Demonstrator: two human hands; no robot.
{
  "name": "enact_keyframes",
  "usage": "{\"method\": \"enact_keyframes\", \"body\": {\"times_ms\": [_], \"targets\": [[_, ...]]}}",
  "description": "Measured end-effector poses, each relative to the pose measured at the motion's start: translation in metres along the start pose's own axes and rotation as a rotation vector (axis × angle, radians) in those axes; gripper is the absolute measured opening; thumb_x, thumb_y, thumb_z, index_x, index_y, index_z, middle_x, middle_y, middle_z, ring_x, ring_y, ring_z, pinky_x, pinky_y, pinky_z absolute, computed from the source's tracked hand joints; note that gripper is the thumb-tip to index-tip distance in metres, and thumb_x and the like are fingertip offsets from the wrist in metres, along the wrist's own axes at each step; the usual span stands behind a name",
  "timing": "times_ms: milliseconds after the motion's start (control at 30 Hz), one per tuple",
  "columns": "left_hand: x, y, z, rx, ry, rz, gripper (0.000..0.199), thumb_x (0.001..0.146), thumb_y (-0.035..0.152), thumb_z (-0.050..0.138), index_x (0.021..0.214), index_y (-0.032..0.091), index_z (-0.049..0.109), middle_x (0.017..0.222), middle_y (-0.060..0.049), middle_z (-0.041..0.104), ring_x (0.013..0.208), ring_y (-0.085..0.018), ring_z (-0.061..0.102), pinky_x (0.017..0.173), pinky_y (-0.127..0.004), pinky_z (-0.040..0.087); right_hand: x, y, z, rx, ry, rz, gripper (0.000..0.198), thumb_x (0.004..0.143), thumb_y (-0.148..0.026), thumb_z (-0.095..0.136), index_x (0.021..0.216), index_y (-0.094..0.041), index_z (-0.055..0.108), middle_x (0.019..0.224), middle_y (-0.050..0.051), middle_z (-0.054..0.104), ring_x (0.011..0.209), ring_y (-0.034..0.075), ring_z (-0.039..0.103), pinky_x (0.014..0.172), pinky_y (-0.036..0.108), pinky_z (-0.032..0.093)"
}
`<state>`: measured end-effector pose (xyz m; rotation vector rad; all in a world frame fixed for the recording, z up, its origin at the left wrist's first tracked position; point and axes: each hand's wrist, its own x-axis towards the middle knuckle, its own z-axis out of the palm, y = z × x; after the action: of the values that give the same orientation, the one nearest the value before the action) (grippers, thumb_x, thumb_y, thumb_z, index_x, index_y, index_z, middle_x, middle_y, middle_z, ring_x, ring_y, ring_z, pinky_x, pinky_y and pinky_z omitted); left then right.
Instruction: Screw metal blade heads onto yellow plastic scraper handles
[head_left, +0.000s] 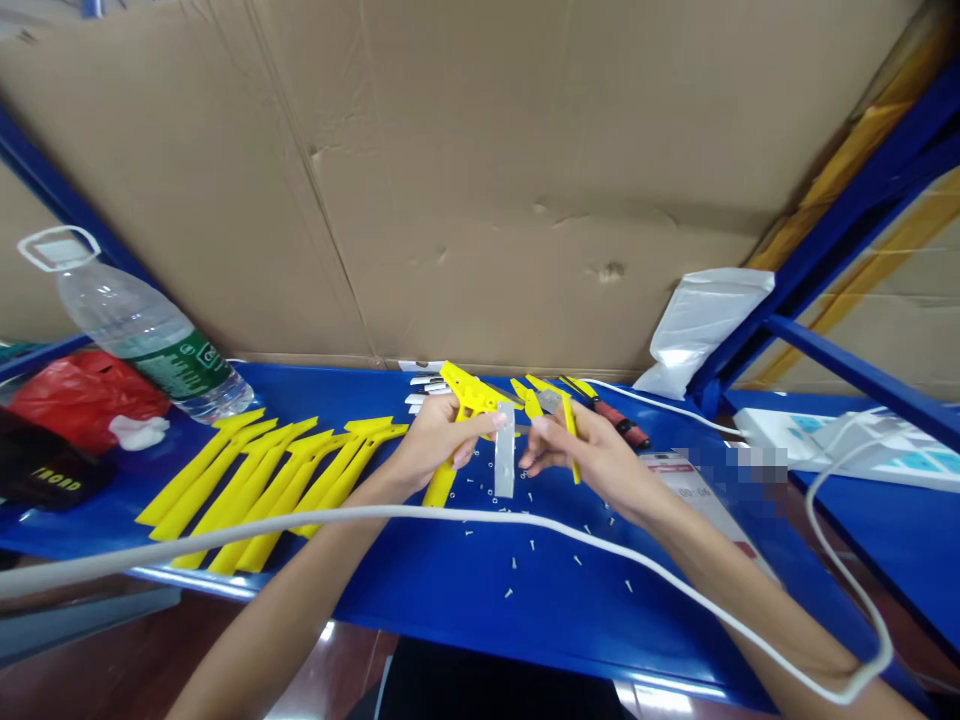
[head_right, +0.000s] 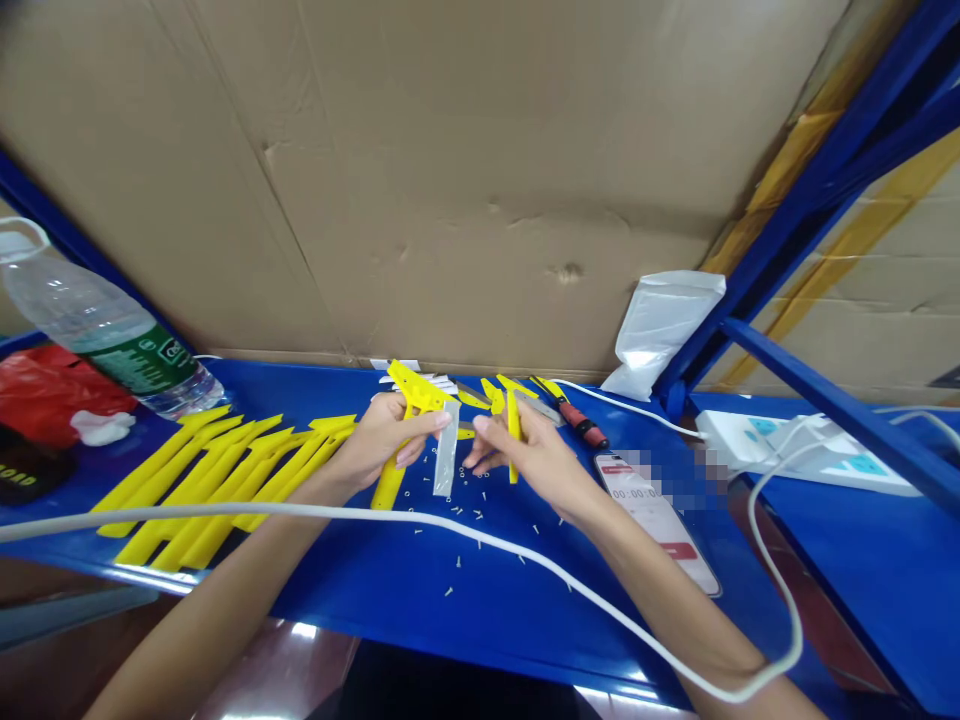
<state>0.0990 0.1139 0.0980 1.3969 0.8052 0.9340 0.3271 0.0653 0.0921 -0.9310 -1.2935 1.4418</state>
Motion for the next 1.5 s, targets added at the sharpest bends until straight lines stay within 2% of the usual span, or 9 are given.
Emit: {"method": "enact_keyframes", "body": {"times_ms": [167,300,400,500,733,867,1067,1200,1500], "targets": [[0.0,-0.006,0.003,0.03,-0.033,-0.02,0.036,0.089,0.046,0.091,0.074,0.017,0.076,0.041,0.004,0.052,0.034,-0.006,0.04,0.04,-0.02,0.033,-0.003,0.004,0.013,0.006,0.0,0.001,0.065,0.068,-0.035,0.105,0.079,-0.028,0.041,0.082,-0.001,0.079,0.067,0.019,0.074,0.07,0.04,0.066],[0.001,-0.005,0.003,-0.007,-0.08,-0.058,0.042,0.101,0.055,0.078,0.081,0.017,0.08,0.047,-0.001,0.06,0.034,-0.007,0.043,0.038,-0.019,0.033,-0.002,-0.001,0.006,-0.034,0.123,-0.107,0.067,0.074,-0.034,0.101,0.08,-0.029,0.035,0.078,0.0,0.08,0.064,0.019,0.073,0.068,0.039,0.064],[0.001,-0.001,-0.002,-0.12,-0.119,-0.146,0.037,0.102,0.052,0.078,0.096,0.016,0.082,0.087,-0.015,0.082,0.044,-0.008,0.058,0.034,-0.018,0.031,0.001,-0.009,-0.007,-0.038,0.324,-0.304,0.065,0.079,-0.032,0.099,0.081,-0.028,0.034,0.087,0.0,0.082,0.067,0.016,0.071,0.066,0.035,0.06],[0.001,0.002,-0.004,-0.179,-0.151,-0.217,0.03,0.1,0.045,0.082,0.104,0.015,0.082,0.119,-0.024,0.083,0.06,-0.014,0.074,0.032,-0.017,0.03,0.005,-0.014,-0.02,-0.041,0.472,-0.459,0.063,0.081,-0.03,0.097,0.083,-0.029,0.034,0.093,0.0,0.082,0.071,0.016,0.07,0.069,0.034,0.059],[0.001,0.003,0.001,-0.151,-0.203,-0.209,0.026,0.1,0.04,0.082,0.103,0.014,0.082,0.124,-0.027,0.083,0.087,-0.028,0.087,0.033,-0.015,0.036,0.006,-0.012,-0.03,-0.113,0.603,-0.6,0.063,0.087,-0.038,0.095,0.086,-0.03,0.033,0.102,0.003,0.082,0.081,0.022,0.077,0.073,0.038,0.062],[0.0,0.0,0.0,-0.097,-0.23,-0.21,0.029,0.098,0.042,0.084,0.1,0.013,0.085,0.121,-0.028,0.083,0.085,-0.03,0.087,0.037,-0.018,0.047,0.005,-0.011,-0.026,-0.168,0.563,-0.557,0.064,0.084,-0.04,0.096,0.085,-0.031,0.032,0.099,0.005,0.084,0.081,0.023,0.077,0.073,0.04,0.061],[-0.005,-0.003,0.001,-0.024,-0.335,-0.265,0.035,0.097,0.049,0.084,0.106,0.015,0.086,0.118,-0.027,0.084,0.089,-0.031,0.088,0.051,-0.025,0.061,0.004,0.002,-0.013,-0.246,0.305,-0.386,0.06,0.085,-0.038,0.094,0.081,-0.03,0.034,0.095,0.006,0.085,0.09,0.025,0.08,0.08,0.042,0.062],[-0.008,0.001,0.006,0.022,-0.371,-0.269,0.037,0.098,0.052,0.082,0.103,0.016,0.086,0.115,-0.024,0.085,0.079,-0.028,0.087,0.041,-0.021,0.052,0.0,0.01,-0.008,-0.336,0.183,-0.34,0.057,0.089,-0.036,0.091,0.081,-0.029,0.035,0.098,0.005,0.085,0.09,0.025,0.081,0.084,0.044,0.063],[-0.01,0.004,0.014,0.094,-0.353,-0.272,0.039,0.106,0.048,0.072,0.1,0.011,0.085,0.101,-0.022,0.087,0.053,-0.017,0.076,0.036,-0.02,0.044,-0.002,0.012,-0.004,-0.458,0.214,-0.372,0.057,0.093,-0.041,0.088,0.082,-0.029,0.033,0.1,0.007,0.085,0.076,0.02,0.074,0.077,0.04,0.06]]}}
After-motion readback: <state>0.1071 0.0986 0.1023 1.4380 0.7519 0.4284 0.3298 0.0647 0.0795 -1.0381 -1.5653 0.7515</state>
